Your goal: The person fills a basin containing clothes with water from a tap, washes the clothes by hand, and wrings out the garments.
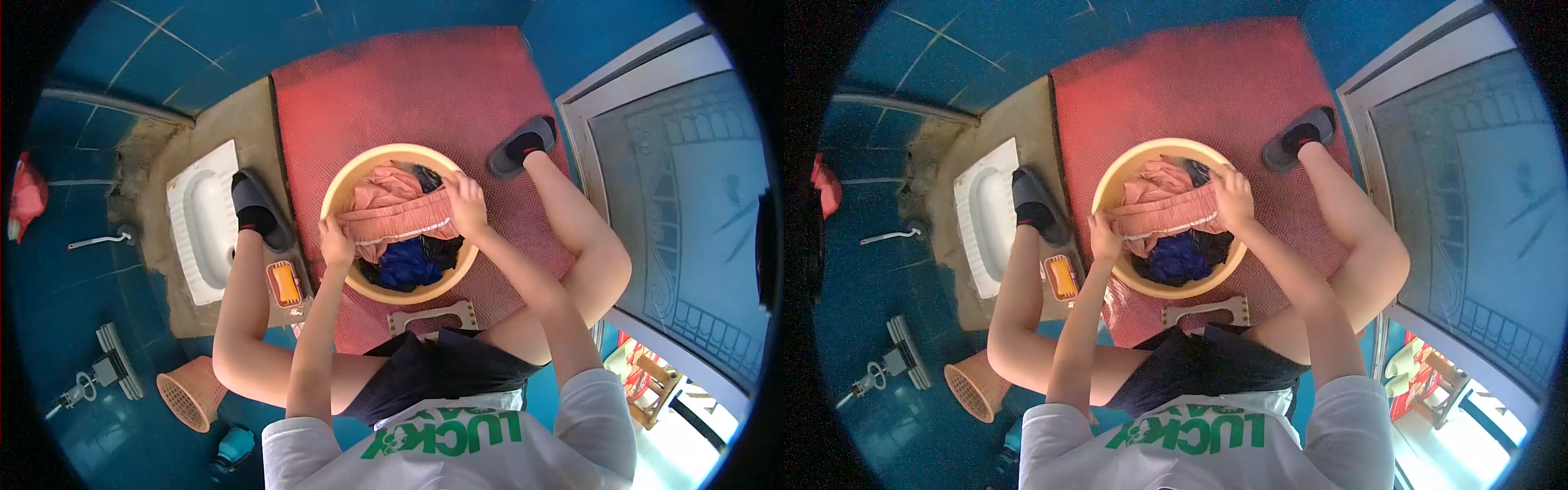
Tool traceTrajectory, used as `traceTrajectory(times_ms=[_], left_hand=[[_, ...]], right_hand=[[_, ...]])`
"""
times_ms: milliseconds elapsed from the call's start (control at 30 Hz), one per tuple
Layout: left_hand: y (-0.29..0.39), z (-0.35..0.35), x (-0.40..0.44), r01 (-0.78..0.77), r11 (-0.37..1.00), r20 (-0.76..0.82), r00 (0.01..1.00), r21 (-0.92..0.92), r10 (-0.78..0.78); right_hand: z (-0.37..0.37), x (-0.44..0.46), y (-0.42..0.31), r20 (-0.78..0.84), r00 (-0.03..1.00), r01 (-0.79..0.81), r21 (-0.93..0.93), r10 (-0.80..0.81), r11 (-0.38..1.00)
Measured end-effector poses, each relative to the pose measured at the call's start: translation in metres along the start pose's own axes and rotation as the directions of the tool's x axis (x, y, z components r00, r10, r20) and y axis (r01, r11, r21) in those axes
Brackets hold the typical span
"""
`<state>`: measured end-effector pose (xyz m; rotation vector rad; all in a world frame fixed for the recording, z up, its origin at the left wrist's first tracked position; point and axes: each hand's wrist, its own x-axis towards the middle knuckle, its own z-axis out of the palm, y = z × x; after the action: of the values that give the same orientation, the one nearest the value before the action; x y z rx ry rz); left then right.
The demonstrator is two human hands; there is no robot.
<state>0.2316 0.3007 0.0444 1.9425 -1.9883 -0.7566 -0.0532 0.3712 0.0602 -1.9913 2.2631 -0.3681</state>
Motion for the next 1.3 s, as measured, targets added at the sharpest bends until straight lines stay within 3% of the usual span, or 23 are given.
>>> traceTrajectory(times_ms=[33,67,133,167,233,267,333,400,467,500,567,600,667,700,767,800,867,967,1000,1067,1100,1167,1300], left_hand=[[0.009,-0.003,0.001,-0.199,0.966,0.037,0.980,0.165,0.195],[0.020,-0.007,0.002,-0.388,0.868,0.103,0.921,0.310,0.375],[0.047,-0.005,-0.004,-0.609,0.732,0.256,0.793,0.304,0.553],[0.047,0.008,-0.006,-0.604,0.739,0.264,0.797,0.298,0.544],[0.041,0.036,-0.006,-0.578,0.788,0.444,0.776,0.215,0.448],[0.037,0.047,-0.001,-0.570,0.794,0.451,0.777,0.209,0.439],[0.030,0.069,0.010,-0.518,0.785,0.578,0.774,0.340,0.260],[0.018,0.086,0.022,-0.484,0.821,0.574,0.780,0.304,0.248],[0.026,0.085,0.041,-0.418,0.838,0.801,0.598,0.352,-0.038],[0.032,0.083,0.050,-0.410,0.842,0.807,0.588,0.350,-0.049],[0.040,0.080,0.062,-0.521,0.746,0.866,0.477,0.415,-0.148],[0.042,0.073,0.062,-0.519,0.750,0.872,0.466,0.410,-0.154],[0.040,0.062,0.066,-0.094,0.983,0.873,0.478,0.160,-0.097],[0.040,0.061,0.067,-0.090,0.983,0.873,0.477,0.162,-0.100],[0.038,0.060,0.070,-0.034,0.980,0.901,0.401,0.196,-0.167],[0.038,0.060,0.071,-0.009,0.977,0.911,0.363,0.212,-0.194],[0.038,0.059,0.073,0.037,0.969,0.928,0.283,0.243,-0.243],[0.037,0.059,0.074,0.097,0.951,0.938,0.158,0.295,-0.307],[0.038,0.061,0.074,0.096,0.951,0.938,0.161,0.294,-0.306],[0.041,0.065,0.073,0.062,0.914,0.897,0.177,0.401,-0.405],[0.039,0.066,0.072,0.060,0.915,0.897,0.181,0.398,-0.403],[0.040,0.061,0.071,0.140,0.935,0.914,0.207,0.325,-0.349],[0.032,0.071,0.066,0.125,0.922,0.897,0.217,0.365,-0.385]], right_hand=[[-0.009,0.005,-0.007,0.107,0.989,0.113,-0.088,-0.103,0.990],[-0.009,0.005,-0.016,0.127,0.987,0.114,-0.086,-0.103,0.990],[-0.006,0.002,-0.034,0.114,0.972,0.194,0.086,-0.203,0.977],[0.006,0.001,-0.032,0.129,0.971,0.193,0.089,-0.203,0.977],[0.032,0.001,-0.030,0.363,0.910,0.186,0.072,-0.200,0.980],[0.043,0.005,-0.029,0.376,0.905,0.186,0.075,-0.201,0.980],[0.065,0.015,-0.026,0.489,0.864,0.116,0.038,-0.119,0.993],[0.080,0.024,-0.022,0.547,0.829,0.101,0.051,-0.112,0.994],[0.081,0.046,-0.029,0.802,0.598,0.029,-0.026,0.003,0.999],[0.073,0.060,-0.033,0.812,0.583,0.029,-0.022,0.001,0.999],[0.063,0.081,-0.039,0.908,0.419,0.093,-0.051,0.007,0.994],[0.069,0.083,-0.039,0.914,0.406,0.091,-0.049,0.008,0.995],[0.086,0.089,-0.038,0.984,0.165,0.043,-0.081,0.073,0.996],[0.093,0.090,-0.037,0.984,0.161,0.044,-0.079,0.071,0.996],[0.095,0.092,-0.040,0.984,-0.094,-0.135,-0.163,0.151,0.977],[0.086,0.097,-0.044,0.984,-0.093,-0.134,-0.163,0.151,0.977],[0.070,0.103,-0.045,0.993,0.020,0.107,-0.114,0.113,0.988],[0.096,0.086,-0.038,0.989,0.130,0.104,-0.083,0.069,0.991],[0.098,0.082,-0.036,0.989,0.133,0.104,-0.085,0.070,0.991],[0.075,0.087,-0.044,0.914,0.401,0.163,-0.129,0.053,0.978],[0.080,0.082,-0.042,0.912,0.406,0.164,-0.131,0.055,0.978],[0.108,0.062,-0.031,0.804,0.595,0.182,-0.123,-0.010,0.976],[0.078,0.078,-0.043,0.868,0.490,0.165,-0.183,0.081,0.969]])
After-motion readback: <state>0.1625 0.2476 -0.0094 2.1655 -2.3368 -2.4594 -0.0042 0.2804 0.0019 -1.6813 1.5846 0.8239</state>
